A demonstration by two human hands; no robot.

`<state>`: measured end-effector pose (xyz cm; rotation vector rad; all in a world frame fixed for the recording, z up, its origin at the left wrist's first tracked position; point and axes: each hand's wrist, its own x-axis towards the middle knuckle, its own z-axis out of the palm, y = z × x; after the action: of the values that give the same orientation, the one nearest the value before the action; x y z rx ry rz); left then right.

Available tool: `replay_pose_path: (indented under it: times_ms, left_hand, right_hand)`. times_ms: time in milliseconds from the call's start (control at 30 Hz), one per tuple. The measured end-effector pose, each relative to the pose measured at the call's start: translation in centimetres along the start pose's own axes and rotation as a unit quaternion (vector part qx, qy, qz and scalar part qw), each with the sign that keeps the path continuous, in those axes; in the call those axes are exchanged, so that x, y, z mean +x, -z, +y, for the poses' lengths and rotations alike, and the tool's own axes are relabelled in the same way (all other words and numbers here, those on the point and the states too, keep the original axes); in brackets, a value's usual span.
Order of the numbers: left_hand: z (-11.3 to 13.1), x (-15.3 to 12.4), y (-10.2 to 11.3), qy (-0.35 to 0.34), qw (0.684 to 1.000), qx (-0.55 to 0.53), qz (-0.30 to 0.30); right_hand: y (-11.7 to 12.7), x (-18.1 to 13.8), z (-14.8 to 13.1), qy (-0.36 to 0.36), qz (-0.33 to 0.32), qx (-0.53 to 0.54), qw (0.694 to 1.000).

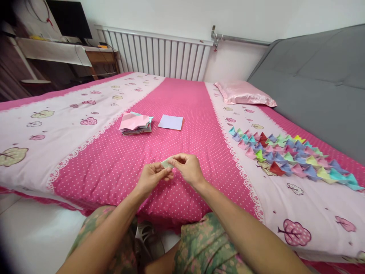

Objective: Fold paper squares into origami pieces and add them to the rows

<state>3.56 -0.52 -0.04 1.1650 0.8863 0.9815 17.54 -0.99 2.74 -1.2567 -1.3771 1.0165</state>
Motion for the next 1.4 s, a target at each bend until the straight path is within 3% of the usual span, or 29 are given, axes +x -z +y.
replay_pose_path:
  times_ms: [400,1000,1233,1400]
  left_hand:
    - [0.0,-0.2,-0.1,-0.006,0.999,-0.028,-0.022]
    - [-0.1,0.2,0.2,0.004,0.999,-0.05,0.004]
    - [-0.9,0.6,0.3,-0.045,0.998,0.049,-0.002]
    - [-1.1,0.7,1.0,-0.135,0.972,0.177,0.076]
  right_hand:
    - [-0.2,0.0,0.1,0.0,0.003,0.032,0.999]
    - [0.1,0.2,0.4,-0.032,-0.049,0.064,0.996]
    - [0.4,0.3,0.5,-0.002,-0.036,-0.015,0.999]
    - [0.6,0.5,1.4,0.032,-0.048,-0.135,0.989]
